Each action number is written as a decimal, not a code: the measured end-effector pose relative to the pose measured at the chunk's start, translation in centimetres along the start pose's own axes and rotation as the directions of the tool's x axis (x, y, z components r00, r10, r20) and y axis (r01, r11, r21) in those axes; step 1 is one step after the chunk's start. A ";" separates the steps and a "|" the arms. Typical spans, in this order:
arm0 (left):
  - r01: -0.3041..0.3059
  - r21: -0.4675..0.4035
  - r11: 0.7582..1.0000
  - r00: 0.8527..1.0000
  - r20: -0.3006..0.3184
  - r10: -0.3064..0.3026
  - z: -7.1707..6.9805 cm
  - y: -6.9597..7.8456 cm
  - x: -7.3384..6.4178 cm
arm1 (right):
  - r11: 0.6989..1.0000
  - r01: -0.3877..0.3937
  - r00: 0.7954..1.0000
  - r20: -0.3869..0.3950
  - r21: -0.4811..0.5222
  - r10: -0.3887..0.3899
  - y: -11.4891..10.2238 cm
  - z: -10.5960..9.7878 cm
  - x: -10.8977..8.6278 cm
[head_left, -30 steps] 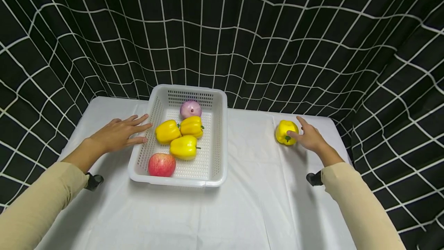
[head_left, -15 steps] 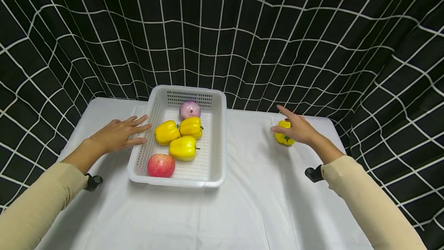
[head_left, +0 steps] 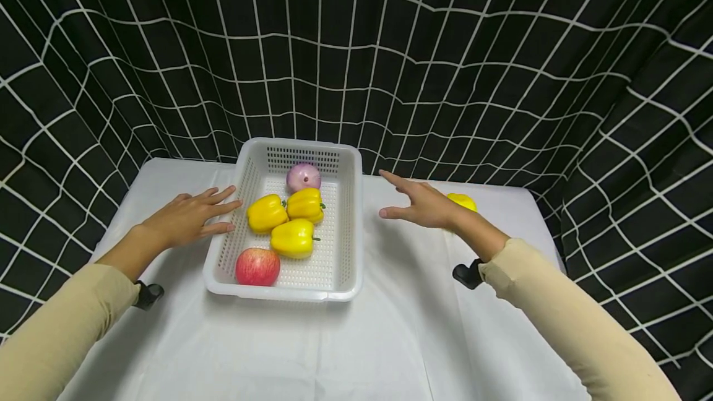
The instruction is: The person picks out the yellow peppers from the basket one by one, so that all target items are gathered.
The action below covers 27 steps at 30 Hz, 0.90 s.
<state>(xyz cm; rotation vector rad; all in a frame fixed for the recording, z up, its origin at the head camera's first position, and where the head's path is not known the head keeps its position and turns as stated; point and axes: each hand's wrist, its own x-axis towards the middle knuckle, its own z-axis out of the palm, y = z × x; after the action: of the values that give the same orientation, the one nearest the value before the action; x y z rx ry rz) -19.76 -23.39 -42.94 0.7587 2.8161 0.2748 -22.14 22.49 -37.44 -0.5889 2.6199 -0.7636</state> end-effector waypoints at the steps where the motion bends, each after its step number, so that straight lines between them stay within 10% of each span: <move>1: -0.001 0.000 1.000 1.000 -0.001 0.001 0.0 0.0 0.0 | 1.000 0.010 1.000 0.006 -0.011 -0.010 -0.5 0.3 0.4; 13: -0.007 -0.023 1.000 1.000 -0.003 0.007 -0.1 0.0 -0.1 | 0.997 0.071 0.983 0.167 0.038 -0.076 -5.5 4.0 3.6; 27: -0.014 -0.029 0.999 1.000 0.007 0.014 -0.1 0.0 -0.1 | 0.993 0.094 0.905 0.410 0.074 -0.116 -7.5 6.8 6.1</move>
<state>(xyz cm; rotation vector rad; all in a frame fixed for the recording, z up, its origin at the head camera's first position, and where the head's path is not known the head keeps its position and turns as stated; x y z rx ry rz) -19.71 -23.45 -42.81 0.7718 2.7951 0.3140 -22.21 10.91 -39.86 -0.7872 2.1859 -0.6517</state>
